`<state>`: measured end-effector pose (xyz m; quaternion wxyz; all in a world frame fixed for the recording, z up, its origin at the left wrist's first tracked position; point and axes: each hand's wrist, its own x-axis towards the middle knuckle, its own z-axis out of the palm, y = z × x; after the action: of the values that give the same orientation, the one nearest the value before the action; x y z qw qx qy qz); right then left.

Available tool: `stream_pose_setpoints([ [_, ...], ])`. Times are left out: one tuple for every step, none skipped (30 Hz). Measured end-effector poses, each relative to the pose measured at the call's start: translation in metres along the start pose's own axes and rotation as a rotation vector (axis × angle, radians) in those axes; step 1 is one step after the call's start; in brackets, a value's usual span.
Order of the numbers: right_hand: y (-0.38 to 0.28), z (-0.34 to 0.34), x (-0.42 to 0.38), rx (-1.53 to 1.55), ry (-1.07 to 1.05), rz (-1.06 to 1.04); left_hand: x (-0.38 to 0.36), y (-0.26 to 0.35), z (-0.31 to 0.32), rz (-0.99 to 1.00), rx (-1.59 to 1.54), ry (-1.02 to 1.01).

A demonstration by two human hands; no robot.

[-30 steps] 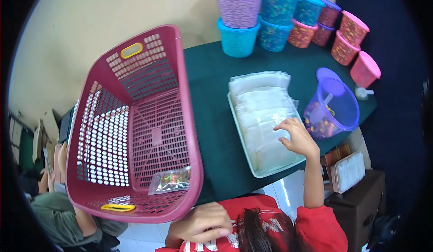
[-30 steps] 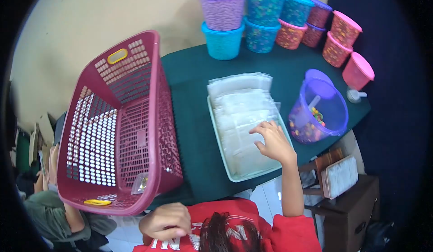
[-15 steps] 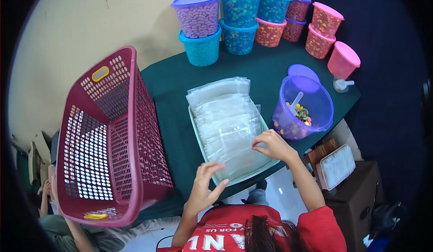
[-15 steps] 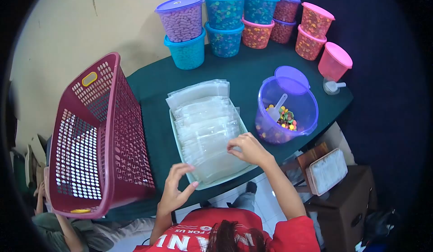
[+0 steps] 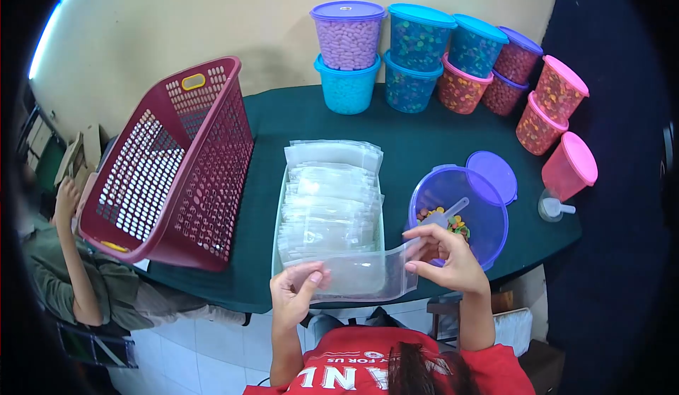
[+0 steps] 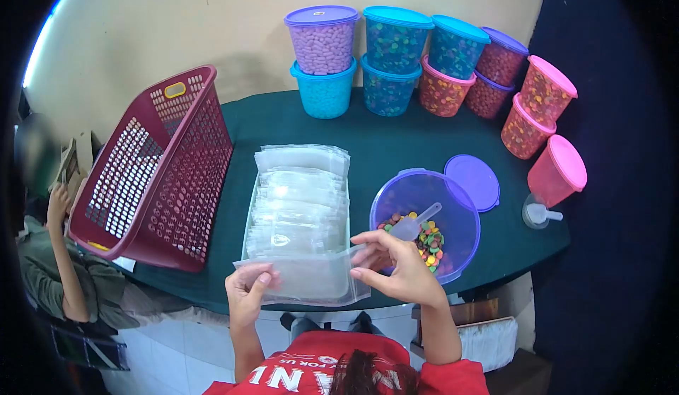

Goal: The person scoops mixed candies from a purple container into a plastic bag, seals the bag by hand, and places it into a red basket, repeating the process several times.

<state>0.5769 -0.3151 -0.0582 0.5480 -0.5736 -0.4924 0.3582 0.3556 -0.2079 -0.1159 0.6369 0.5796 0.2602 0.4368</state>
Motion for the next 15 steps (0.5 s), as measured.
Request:
stream_pose_setpoints([
  [0.005, -0.007, -0.003, 0.101, -0.067, 0.046, -0.003, 0.001, 0.006, -0.018, -0.071, 0.055],
  [0.005, -0.012, -0.006, 0.099, -0.083, 0.044, -0.006, 0.002, 0.010, -0.013, -0.072, 0.071],
  [0.004, -0.016, -0.008, 0.159, -0.144, 0.117, -0.008, 0.003, 0.014, -0.060, -0.068, 0.096],
  [0.004, -0.020, -0.010, 0.221, -0.202, 0.189, -0.009, 0.004, 0.016, -0.106, -0.063, 0.118],
  [0.006, -0.023, -0.011, 0.212, -0.197, 0.212, -0.010, 0.004, 0.017, -0.100, -0.057, 0.125],
  [0.006, -0.025, -0.012, 0.217, -0.203, 0.208, -0.009, 0.003, 0.016, -0.103, -0.058, 0.105],
  [0.007, -0.026, -0.013, 0.232, -0.175, 0.199, -0.009, 0.001, 0.015, -0.109, -0.059, 0.082],
  [0.007, -0.027, -0.014, 0.246, -0.145, 0.190, -0.009, 0.000, 0.013, -0.107, -0.054, 0.080],
  [0.009, -0.028, -0.014, 0.250, -0.142, 0.184, -0.008, 0.000, 0.011, -0.150, -0.073, 0.066],
  [0.014, -0.026, -0.013, 0.245, -0.103, 0.162, -0.008, 0.001, 0.011, -0.193, -0.092, 0.053],
  [0.017, -0.026, -0.012, 0.240, -0.064, 0.140, -0.006, 0.005, 0.016, -0.189, -0.088, 0.049],
  [0.020, -0.027, -0.011, 0.243, -0.060, 0.134, -0.004, 0.013, 0.024, -0.134, 0.002, 0.108],
  [0.023, -0.028, -0.010, 0.245, -0.020, 0.136, -0.002, 0.020, 0.031, -0.076, 0.093, 0.167],
  [0.024, -0.028, -0.010, 0.248, 0.022, 0.138, -0.001, 0.026, 0.037, -0.071, 0.099, 0.159],
  [0.023, -0.028, -0.009, 0.252, 0.030, 0.132, 0.001, 0.030, 0.042, 0.230, 0.455, 0.212],
])
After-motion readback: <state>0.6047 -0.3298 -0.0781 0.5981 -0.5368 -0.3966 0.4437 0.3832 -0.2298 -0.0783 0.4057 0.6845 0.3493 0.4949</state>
